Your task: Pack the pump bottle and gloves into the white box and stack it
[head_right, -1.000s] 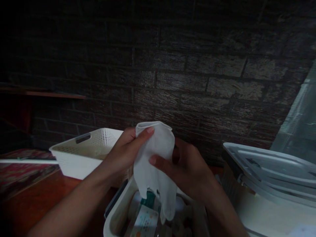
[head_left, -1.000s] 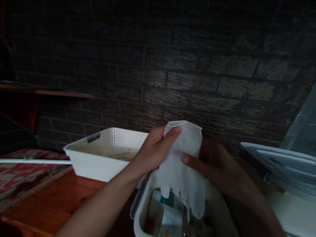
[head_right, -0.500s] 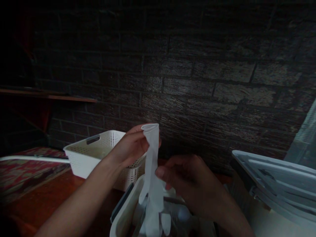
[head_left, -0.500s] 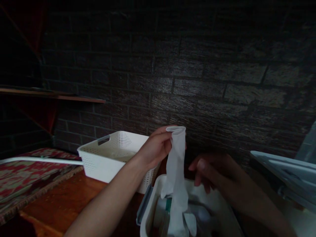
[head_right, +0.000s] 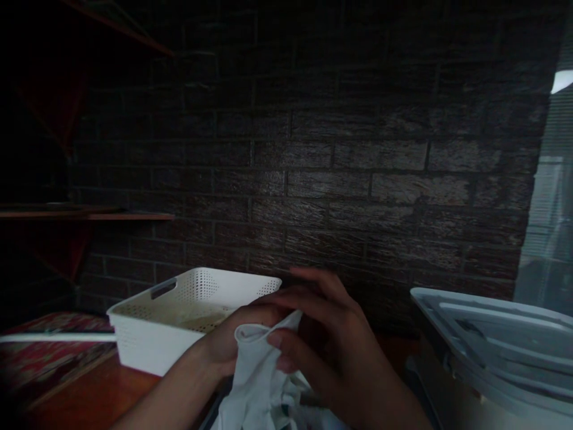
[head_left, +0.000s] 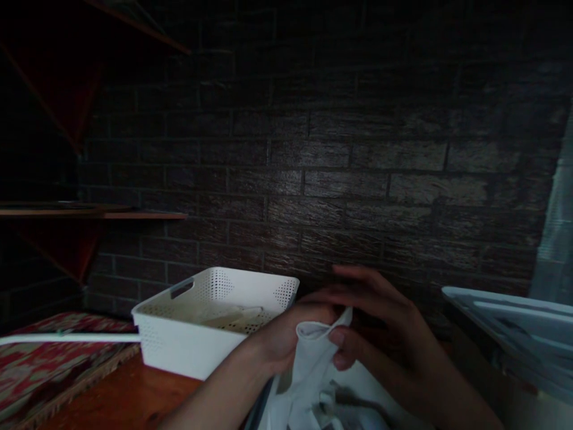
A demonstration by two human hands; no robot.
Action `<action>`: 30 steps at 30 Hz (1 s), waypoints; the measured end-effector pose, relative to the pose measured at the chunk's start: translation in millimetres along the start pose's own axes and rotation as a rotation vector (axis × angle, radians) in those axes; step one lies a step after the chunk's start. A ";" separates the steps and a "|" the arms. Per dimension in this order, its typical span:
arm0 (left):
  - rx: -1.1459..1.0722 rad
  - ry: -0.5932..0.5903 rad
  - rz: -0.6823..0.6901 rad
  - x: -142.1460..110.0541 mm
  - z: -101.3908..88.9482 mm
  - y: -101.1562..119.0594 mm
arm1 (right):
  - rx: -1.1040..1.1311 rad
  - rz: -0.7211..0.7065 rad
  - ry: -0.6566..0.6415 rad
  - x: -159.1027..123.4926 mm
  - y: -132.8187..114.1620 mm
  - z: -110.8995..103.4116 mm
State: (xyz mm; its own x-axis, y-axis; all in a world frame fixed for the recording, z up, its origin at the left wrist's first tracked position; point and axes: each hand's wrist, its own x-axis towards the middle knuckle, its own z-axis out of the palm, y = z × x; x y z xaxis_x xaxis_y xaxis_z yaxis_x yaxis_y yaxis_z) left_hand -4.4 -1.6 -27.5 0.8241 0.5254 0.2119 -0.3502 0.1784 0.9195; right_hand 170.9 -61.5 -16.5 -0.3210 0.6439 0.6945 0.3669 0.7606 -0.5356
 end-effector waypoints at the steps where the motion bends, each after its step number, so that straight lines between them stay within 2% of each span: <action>1: 0.005 0.003 0.006 -0.3 1.7 0.1 | 0.035 0.025 -0.015 0.2 -0.9 0.1; 3: 0.012 0.087 0.062 -0.7 4.8 2.8 | 0.057 0.075 0.007 1.6 -2.1 0.7; 6: 0.045 0.244 0.191 -1.5 6.9 10.8 | 0.078 0.197 0.115 4.2 -1.0 1.0; 9: 0.084 0.218 0.284 -3.6 6.7 17.2 | 0.204 0.323 0.189 5.4 1.7 -1.5; 11: 0.187 0.206 0.305 -4.7 6.7 17.6 | 0.260 0.357 0.199 5.4 2.3 -4.0; 14: 0.368 0.304 0.314 -4.3 7.3 14.3 | 0.283 0.359 0.189 5.6 1.6 -6.4; 18: 0.440 0.370 0.336 -2.1 7.8 12.3 | 0.416 0.339 0.225 7.1 3.9 -7.2; 22: 0.480 0.448 0.511 -1.8 9.9 14.1 | 0.521 0.267 0.405 8.9 8.5 -8.1; 24: 0.482 0.472 0.582 -1.8 11.8 14.1 | 0.531 0.242 0.438 9.8 9.1 -6.6; 26: 0.506 0.485 0.619 -1.6 13.8 13.1 | 0.567 0.256 0.366 10.8 9.4 -2.7; 30: 0.664 0.506 0.694 -1.4 16.1 10.6 | 0.512 0.343 0.100 13.9 12.6 5.1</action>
State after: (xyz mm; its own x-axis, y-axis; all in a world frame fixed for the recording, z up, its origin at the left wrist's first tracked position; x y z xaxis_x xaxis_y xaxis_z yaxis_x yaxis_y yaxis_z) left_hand -2.1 -13.9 -12.6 0.2064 0.6473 0.7337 -0.2331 -0.6958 0.6794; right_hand 166.6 -42.5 -16.0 -0.1669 0.8668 0.4700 -0.0383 0.4706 -0.8815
